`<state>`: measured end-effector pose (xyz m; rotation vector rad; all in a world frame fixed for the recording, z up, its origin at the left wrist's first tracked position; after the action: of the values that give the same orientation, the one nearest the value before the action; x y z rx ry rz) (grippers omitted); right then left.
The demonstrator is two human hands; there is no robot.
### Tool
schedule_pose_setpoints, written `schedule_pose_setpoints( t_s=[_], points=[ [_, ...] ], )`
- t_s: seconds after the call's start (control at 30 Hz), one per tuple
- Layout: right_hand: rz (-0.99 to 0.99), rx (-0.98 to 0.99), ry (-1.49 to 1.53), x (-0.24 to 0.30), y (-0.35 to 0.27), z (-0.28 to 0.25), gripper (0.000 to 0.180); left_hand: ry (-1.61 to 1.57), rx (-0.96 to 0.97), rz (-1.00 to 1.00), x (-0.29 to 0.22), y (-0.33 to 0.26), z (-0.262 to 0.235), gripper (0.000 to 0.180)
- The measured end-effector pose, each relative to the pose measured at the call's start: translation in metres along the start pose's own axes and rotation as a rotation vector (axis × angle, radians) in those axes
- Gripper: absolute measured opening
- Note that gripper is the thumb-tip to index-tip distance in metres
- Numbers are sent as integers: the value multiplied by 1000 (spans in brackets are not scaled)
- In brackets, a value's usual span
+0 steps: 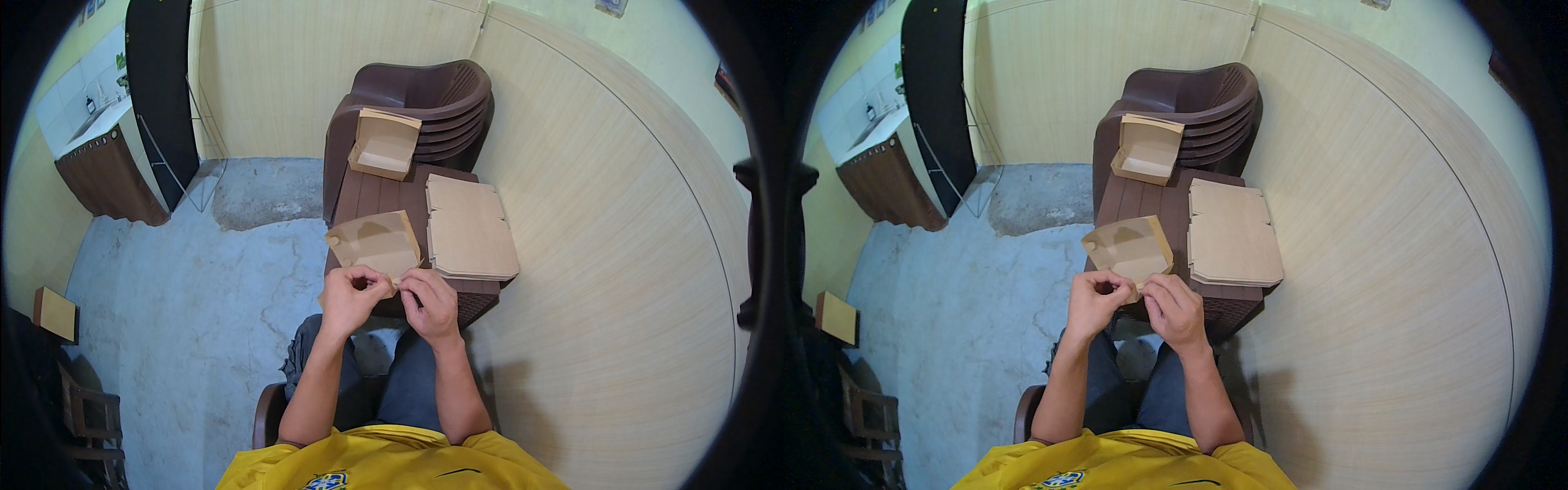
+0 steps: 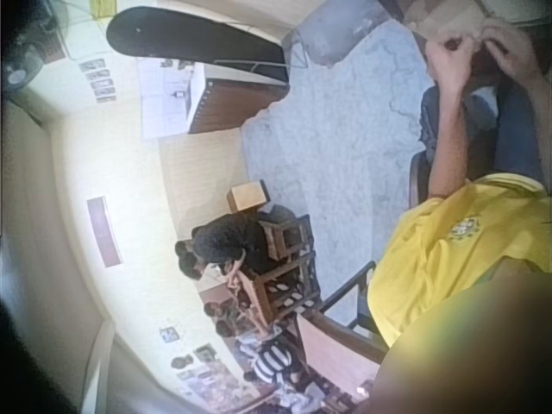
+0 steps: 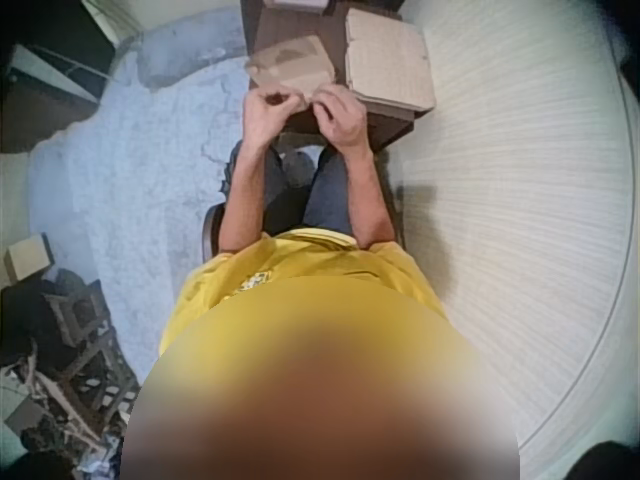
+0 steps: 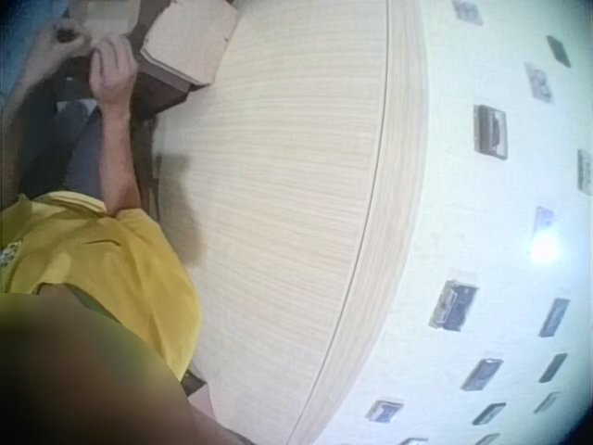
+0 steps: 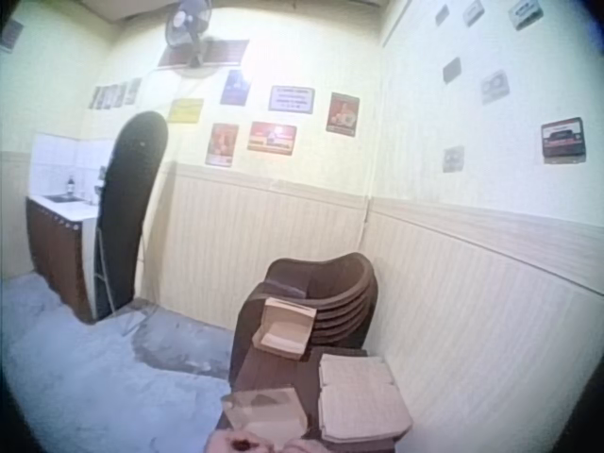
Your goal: The person folds flat cardboard pieces into small boxes by hand, tucking flaps and securing edges. Completed boxes are stacked on a nearby chair.
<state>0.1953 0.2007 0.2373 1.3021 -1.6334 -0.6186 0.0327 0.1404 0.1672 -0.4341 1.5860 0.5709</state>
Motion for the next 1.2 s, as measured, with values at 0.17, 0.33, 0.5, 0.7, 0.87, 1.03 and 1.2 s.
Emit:
schedule_pose_setpoints(
  t_s=[0.17,0.33,0.5,0.7,0.87,1.03,1.2],
  points=[
    [-20,26,14,-1,0,2,27,10,44,39,0,-1,5,16],
    [14,95,29,-5,-3,2,25,26,141,81,8,1,5,20],
    [50,100,54,-7,-6,6,27,41,141,111,18,3,9,22],
    [63,106,51,-10,-8,9,27,83,145,154,17,1,9,22],
    [77,90,42,-14,-10,9,27,112,187,217,3,-2,9,19],
    [102,126,56,-17,-12,13,25,180,176,239,0,-3,8,19],
    [106,123,28,-18,-15,15,24,200,209,229,6,-2,10,19]
  ],
)
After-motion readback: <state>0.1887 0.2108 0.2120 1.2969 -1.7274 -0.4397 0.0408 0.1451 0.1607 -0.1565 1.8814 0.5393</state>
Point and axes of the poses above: each hand's wrist, its own y-axis towards the middle knuckle, its own z-axis out of the palm, x = y × z, the point moved 7 cm from there along y, towards the middle knuckle, and after that the axes turned 1 degree about -x, right-handed, at the moved point
